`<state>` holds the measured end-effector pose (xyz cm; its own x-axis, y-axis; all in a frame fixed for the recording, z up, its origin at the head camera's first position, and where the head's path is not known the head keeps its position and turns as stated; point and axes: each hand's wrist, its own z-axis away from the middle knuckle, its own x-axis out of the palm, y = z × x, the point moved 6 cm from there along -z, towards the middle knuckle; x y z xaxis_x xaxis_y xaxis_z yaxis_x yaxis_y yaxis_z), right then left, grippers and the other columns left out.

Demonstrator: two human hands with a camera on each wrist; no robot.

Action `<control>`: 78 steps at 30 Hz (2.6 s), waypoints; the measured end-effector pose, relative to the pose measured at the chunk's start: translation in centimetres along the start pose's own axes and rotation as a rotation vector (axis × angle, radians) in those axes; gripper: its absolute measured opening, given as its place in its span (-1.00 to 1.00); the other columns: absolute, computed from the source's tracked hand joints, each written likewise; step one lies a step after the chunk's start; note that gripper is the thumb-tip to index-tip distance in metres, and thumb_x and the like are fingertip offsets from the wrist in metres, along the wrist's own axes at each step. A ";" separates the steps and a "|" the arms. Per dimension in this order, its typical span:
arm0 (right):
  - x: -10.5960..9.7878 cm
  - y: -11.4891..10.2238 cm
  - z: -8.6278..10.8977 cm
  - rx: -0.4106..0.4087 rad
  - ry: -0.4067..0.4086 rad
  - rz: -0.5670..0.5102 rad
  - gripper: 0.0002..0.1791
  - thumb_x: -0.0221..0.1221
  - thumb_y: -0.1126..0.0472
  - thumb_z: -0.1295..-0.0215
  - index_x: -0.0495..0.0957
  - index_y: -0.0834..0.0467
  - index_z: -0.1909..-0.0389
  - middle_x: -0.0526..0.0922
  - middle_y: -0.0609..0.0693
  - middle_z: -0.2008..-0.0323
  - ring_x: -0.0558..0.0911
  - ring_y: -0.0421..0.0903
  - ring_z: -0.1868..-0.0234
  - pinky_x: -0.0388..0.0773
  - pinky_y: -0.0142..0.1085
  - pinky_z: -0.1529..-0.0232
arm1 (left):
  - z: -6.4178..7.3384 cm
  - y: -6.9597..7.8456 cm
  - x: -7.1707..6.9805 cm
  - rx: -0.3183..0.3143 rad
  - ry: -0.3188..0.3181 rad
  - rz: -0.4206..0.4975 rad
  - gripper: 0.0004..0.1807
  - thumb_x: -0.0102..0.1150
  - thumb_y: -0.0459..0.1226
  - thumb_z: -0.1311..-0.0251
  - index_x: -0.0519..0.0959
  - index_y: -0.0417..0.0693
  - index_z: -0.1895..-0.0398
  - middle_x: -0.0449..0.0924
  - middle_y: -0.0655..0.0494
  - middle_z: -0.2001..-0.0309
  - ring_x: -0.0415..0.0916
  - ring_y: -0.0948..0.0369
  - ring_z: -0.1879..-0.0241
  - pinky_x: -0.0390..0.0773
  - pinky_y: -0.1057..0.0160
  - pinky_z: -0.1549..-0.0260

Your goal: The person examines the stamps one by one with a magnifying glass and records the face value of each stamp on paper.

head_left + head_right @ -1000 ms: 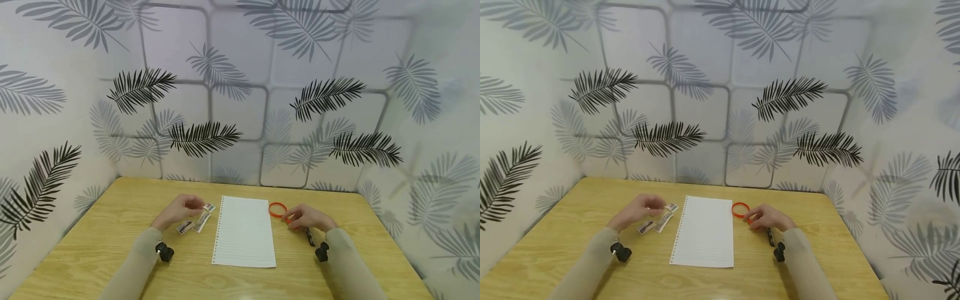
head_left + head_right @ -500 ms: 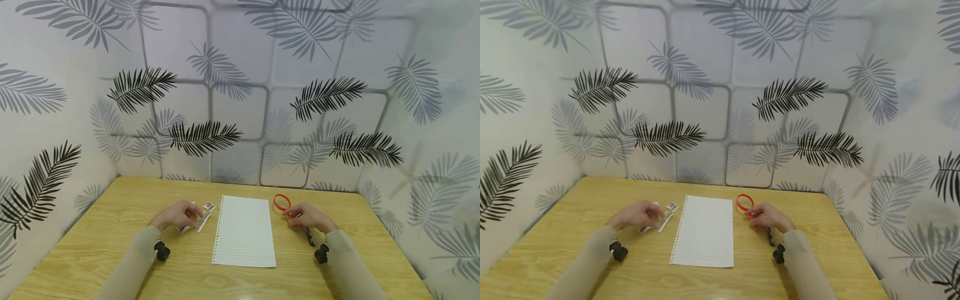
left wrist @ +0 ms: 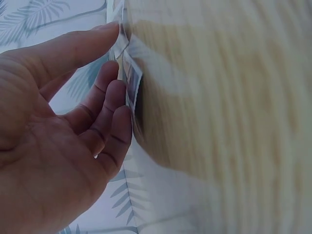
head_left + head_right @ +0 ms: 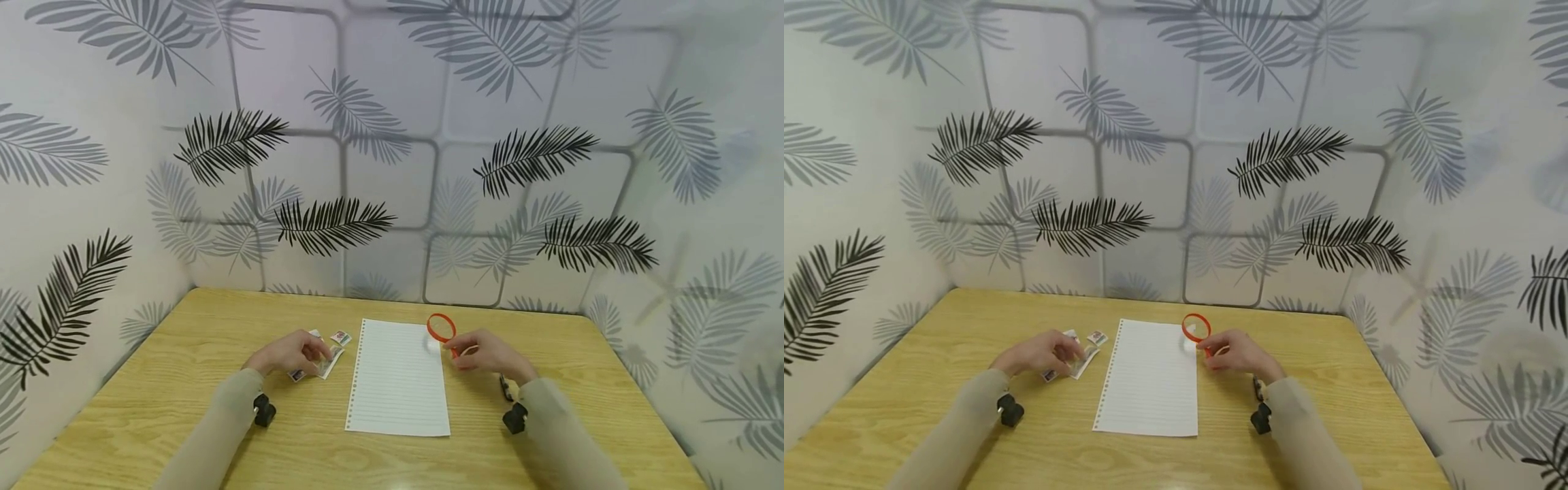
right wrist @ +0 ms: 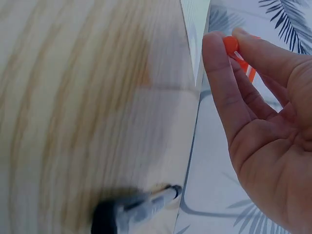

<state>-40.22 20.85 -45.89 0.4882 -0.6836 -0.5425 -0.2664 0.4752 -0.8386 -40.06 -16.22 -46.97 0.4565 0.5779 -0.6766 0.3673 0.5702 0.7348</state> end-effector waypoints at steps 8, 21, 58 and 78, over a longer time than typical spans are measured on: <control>2.3 -1.7 -1.2 -0.044 -0.070 0.013 -0.62 0.25 0.39 -0.25 0.58 0.35 -0.10 0.61 0.34 0.07 0.62 -0.12 0.24 0.67 -0.20 0.21 | -0.2 -0.3 0.0 -0.024 0.002 -0.051 -0.73 0.33 -0.48 -0.03 0.69 -0.16 0.14 0.57 -0.02 0.21 0.40 0.14 0.24 0.42 0.22 0.21; 5.3 -3.3 -2.7 -0.049 -0.144 0.067 -0.67 0.27 0.38 -0.23 0.65 0.26 -0.03 0.70 0.18 0.24 0.64 -0.16 0.31 0.66 -0.27 0.26 | -0.5 -0.7 -0.1 -0.045 -0.034 -0.067 -0.72 0.33 -0.46 -0.06 0.70 -0.08 0.13 0.54 0.05 0.21 0.36 0.14 0.22 0.39 0.21 0.19; 11.0 -6.1 -5.0 0.022 -0.140 0.062 -0.64 0.31 0.39 -0.19 0.61 0.23 -0.03 0.73 0.04 0.30 0.70 -0.17 0.38 0.66 -0.28 0.32 | -1.1 -1.1 0.1 -0.110 -0.069 -0.030 -0.70 0.34 -0.45 -0.05 0.67 -0.03 0.13 0.46 0.07 0.25 0.31 0.14 0.22 0.33 0.21 0.23; 13.0 -8.4 -6.3 -0.042 -0.190 0.081 -0.62 0.33 0.43 -0.13 0.66 0.17 -0.01 0.73 0.06 0.37 0.68 -0.19 0.43 0.66 -0.29 0.34 | -0.7 -1.6 -0.2 -0.113 -0.062 0.025 -0.59 0.36 -0.46 -0.02 0.61 -0.19 -0.01 0.55 0.02 0.14 0.40 0.15 0.17 0.46 0.19 0.13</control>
<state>-36.84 4.49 -46.20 0.6108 -0.5252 -0.5924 -0.3440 0.4979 -0.7961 -41.30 -16.87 -48.05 0.5144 0.5576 -0.6515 0.2632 0.6204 0.7388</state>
